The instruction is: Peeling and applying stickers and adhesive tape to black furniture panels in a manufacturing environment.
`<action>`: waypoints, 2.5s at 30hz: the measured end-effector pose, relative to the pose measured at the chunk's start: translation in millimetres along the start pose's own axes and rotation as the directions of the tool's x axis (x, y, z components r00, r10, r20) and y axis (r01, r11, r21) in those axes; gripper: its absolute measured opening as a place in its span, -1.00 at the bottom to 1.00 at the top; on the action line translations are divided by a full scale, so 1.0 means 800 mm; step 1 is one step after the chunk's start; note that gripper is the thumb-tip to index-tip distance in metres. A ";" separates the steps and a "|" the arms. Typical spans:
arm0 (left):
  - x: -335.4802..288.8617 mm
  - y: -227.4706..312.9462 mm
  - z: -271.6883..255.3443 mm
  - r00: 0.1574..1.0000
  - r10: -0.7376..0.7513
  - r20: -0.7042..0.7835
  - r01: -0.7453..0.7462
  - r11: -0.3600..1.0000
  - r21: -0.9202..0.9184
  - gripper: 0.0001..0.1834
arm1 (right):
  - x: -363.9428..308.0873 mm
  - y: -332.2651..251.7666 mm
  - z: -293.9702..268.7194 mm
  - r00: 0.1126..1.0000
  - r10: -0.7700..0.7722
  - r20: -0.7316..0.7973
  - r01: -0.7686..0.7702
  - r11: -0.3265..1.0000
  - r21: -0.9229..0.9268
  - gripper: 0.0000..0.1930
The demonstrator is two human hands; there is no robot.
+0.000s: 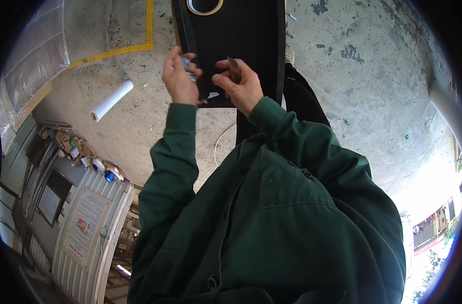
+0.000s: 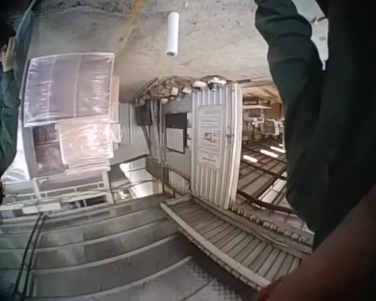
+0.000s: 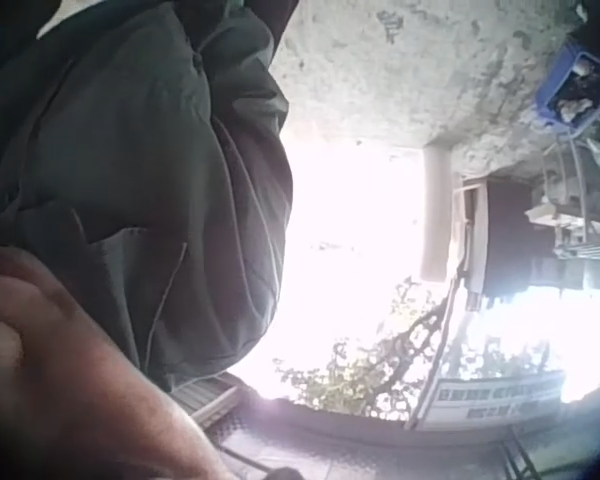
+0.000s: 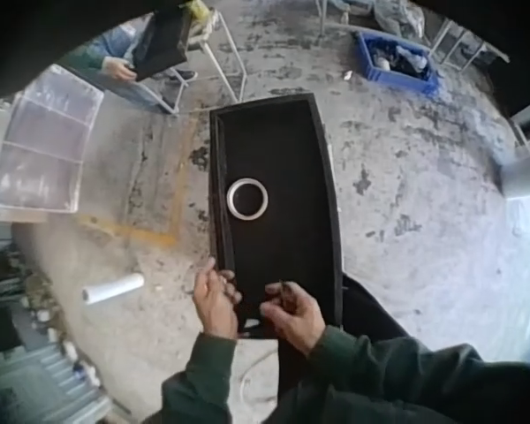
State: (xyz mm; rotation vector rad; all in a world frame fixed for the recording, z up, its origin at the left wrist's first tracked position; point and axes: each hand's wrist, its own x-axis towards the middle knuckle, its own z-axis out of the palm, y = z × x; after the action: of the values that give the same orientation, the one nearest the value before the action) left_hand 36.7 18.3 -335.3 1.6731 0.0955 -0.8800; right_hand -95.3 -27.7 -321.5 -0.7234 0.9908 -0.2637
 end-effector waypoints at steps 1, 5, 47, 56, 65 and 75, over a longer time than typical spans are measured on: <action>0.015 0.003 -0.009 0.994 0.048 -0.097 -0.037 0.993 0.112 -0.75 | 0.003 0.002 -0.006 0.996 0.087 -0.022 -0.088 0.995 -0.035 -0.71; 0.082 -0.003 -0.032 0.851 0.504 -0.147 -0.298 0.694 0.656 -0.63 | 0.020 0.031 -0.028 0.953 0.302 0.009 -0.296 0.938 -0.179 -0.78; 0.118 -0.041 0.005 0.934 0.223 -0.279 0.125 0.529 0.840 -0.25 | 0.029 0.123 0.030 0.973 0.225 -0.048 -0.111 0.273 -0.956 -0.81; 0.117 -0.046 0.004 0.947 0.210 -0.244 0.099 0.529 0.842 -0.22 | 0.039 0.134 0.021 0.963 0.266 -0.039 -0.125 0.313 -0.942 -0.81; 0.117 -0.047 0.006 0.939 0.265 -0.221 0.027 0.582 0.813 -0.30 | 0.045 0.127 0.028 0.948 0.319 0.012 -0.125 0.404 -0.906 -0.81; 0.116 -0.046 0.007 0.934 0.258 -0.248 0.071 0.546 0.835 -0.29 | 0.048 0.129 0.032 0.934 0.357 0.025 -0.147 0.447 -0.883 -0.80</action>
State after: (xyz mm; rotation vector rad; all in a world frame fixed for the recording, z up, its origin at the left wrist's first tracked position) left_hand 81.7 -10.8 -419.7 2.7228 -0.2283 -0.5325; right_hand -65.1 40.0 -407.2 -1.4910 0.9812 0.6683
